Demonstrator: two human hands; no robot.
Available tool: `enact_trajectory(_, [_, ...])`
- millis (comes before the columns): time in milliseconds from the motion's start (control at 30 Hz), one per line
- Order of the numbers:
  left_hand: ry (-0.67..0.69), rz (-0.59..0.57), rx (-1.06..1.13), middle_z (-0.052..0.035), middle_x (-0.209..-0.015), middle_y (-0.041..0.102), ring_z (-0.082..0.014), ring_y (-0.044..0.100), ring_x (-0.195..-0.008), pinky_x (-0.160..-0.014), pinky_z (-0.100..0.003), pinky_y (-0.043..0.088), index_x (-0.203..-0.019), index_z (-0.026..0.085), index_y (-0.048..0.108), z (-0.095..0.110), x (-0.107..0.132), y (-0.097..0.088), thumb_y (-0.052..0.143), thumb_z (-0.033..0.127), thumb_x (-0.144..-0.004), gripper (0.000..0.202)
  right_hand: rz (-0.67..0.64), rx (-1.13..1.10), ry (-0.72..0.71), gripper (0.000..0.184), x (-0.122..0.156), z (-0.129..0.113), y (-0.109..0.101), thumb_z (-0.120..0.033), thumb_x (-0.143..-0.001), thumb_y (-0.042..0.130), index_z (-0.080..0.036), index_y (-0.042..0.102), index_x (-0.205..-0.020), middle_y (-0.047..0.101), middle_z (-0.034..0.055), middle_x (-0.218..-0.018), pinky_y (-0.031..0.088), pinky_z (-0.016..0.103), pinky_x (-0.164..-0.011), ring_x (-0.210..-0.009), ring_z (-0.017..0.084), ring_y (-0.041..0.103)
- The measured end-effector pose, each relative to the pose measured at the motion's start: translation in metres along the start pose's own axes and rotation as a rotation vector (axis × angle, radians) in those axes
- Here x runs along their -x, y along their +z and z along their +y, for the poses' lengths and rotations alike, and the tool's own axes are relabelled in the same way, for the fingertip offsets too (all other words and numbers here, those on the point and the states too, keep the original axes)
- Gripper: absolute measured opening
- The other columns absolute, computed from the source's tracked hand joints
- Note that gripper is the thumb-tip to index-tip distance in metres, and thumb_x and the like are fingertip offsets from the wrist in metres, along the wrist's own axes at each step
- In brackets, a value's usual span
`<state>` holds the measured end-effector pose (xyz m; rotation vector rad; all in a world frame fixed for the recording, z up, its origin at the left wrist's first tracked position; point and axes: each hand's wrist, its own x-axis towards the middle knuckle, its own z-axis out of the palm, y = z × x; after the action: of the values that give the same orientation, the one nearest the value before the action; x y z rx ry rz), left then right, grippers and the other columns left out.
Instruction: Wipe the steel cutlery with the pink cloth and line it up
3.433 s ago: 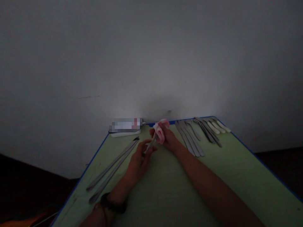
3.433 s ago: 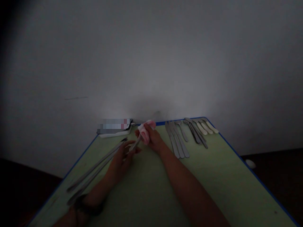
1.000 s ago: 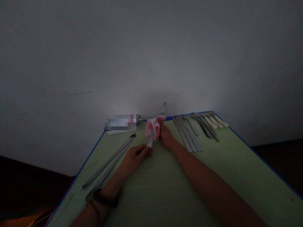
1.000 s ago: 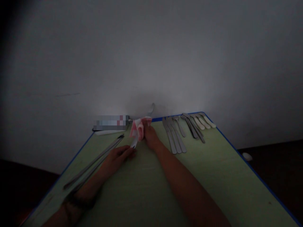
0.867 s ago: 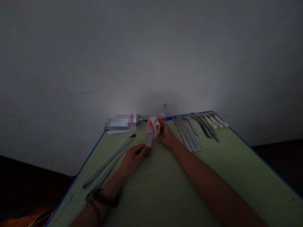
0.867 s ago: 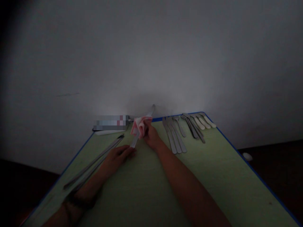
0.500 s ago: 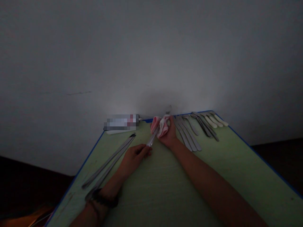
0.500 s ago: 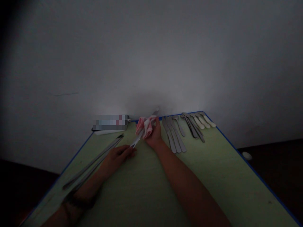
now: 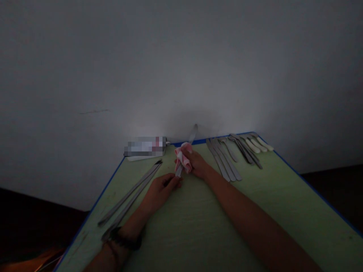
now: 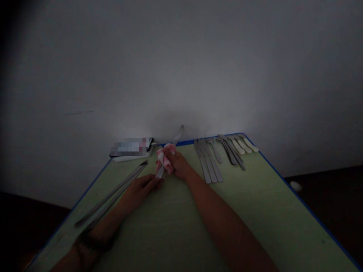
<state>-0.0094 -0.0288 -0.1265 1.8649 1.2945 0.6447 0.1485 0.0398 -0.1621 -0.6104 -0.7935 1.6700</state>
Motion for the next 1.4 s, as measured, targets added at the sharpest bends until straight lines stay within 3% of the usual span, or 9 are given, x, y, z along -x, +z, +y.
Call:
enact_trajectory(100, [-0.013,0.015,0.033,-0.0003,-0.066,0.062,-0.0147,0.053,-0.059,-0.057,-0.024,0.039,-0.074,0.018,0.067,-0.001,0.000,0.000,0.050,0.049,-0.085,0.037,-0.082,-0.015,0.060,0.035,0.002,-0.006,0.004,-0.050,-0.084,0.056,-0.016,0.063,-0.084,0.060,-0.0011,-0.054,0.043,0.023,-0.044,-0.046,0.014,0.056])
enact_trajectory(167, [-0.029,0.024,0.079,-0.0006,-0.066,0.061,-0.0145,0.052,-0.058,-0.055,-0.024,0.038,-0.075,0.017,0.066,-0.002,-0.001,0.000,0.050,0.050,-0.084,0.038,-0.152,-0.082,0.076,0.027,0.003,-0.010,0.007,-0.041,-0.086,0.048,-0.018,0.061,-0.082,0.057,-0.0025,-0.053,0.044,0.024,-0.045,-0.044,0.013,0.052])
enact_trajectory(267, [-0.043,0.039,0.151,0.0000,-0.064,0.059,-0.0136,0.049,-0.056,-0.053,-0.023,0.037,-0.075,0.016,0.064,-0.006,-0.003,0.000,0.051,0.051,-0.083,0.038,-0.211,-0.101,0.078,0.011,0.004,-0.010,0.007,-0.019,-0.075,0.047,-0.017,0.058,-0.072,0.057,-0.0024,-0.053,0.043,0.023,-0.048,-0.046,0.012,0.049])
enact_trajectory(400, [-0.048,0.032,0.188,0.0010,-0.064,0.056,-0.0122,0.048,-0.056,-0.052,-0.022,0.035,-0.074,0.016,0.062,-0.012,-0.004,0.000,0.051,0.050,-0.085,0.038,-0.181,-0.073,0.079,0.014,0.002,-0.002,-0.001,-0.005,-0.058,0.048,-0.017,0.054,-0.061,0.056,-0.0033,-0.053,0.041,0.021,-0.047,-0.047,0.011,0.047])
enact_trajectory(667, [-0.016,0.028,0.083,0.0011,-0.064,0.055,-0.0126,0.047,-0.055,-0.051,-0.022,0.034,-0.076,0.016,0.062,-0.009,-0.004,0.000,0.047,0.052,-0.087,0.040,-0.202,-0.103,0.101,0.022,-0.001,-0.005,-0.005,-0.008,-0.055,0.046,-0.018,0.056,-0.073,0.067,0.0029,-0.070,0.047,0.027,-0.056,-0.066,0.019,0.060])
enact_trajectory(800, [-0.008,0.018,0.110,0.0018,-0.065,0.056,-0.0126,0.047,-0.055,-0.053,-0.023,0.036,-0.083,0.016,0.061,-0.008,-0.003,0.000,0.045,0.053,-0.088,0.041,-0.226,-0.100,0.071,0.017,0.002,-0.009,-0.003,-0.010,-0.061,0.058,-0.018,0.058,-0.077,0.067,0.0011,-0.075,0.048,0.026,-0.061,-0.069,0.016,0.060])
enact_trajectory(1000, [0.018,0.016,0.052,0.0019,-0.063,0.055,-0.0120,0.045,-0.055,-0.054,-0.023,0.034,-0.076,0.017,0.058,-0.005,-0.001,-0.001,0.044,0.050,-0.090,0.039,-0.314,-0.029,0.160,0.032,0.010,-0.011,0.000,-0.017,-0.060,0.082,-0.015,0.065,-0.086,0.069,0.0012,-0.084,0.048,0.026,-0.079,-0.079,0.014,0.062])
enact_trajectory(1400, [-0.016,0.047,0.030,0.0006,-0.061,0.056,-0.0124,0.046,-0.055,-0.054,-0.023,0.034,-0.069,0.017,0.058,-0.012,-0.004,0.000,0.041,0.052,-0.090,0.044,-0.331,-0.026,0.218,0.035,0.008,-0.005,-0.001,-0.018,-0.058,0.085,-0.013,0.066,-0.087,0.070,0.0009,-0.087,0.047,0.025,-0.085,-0.082,0.012,0.063])
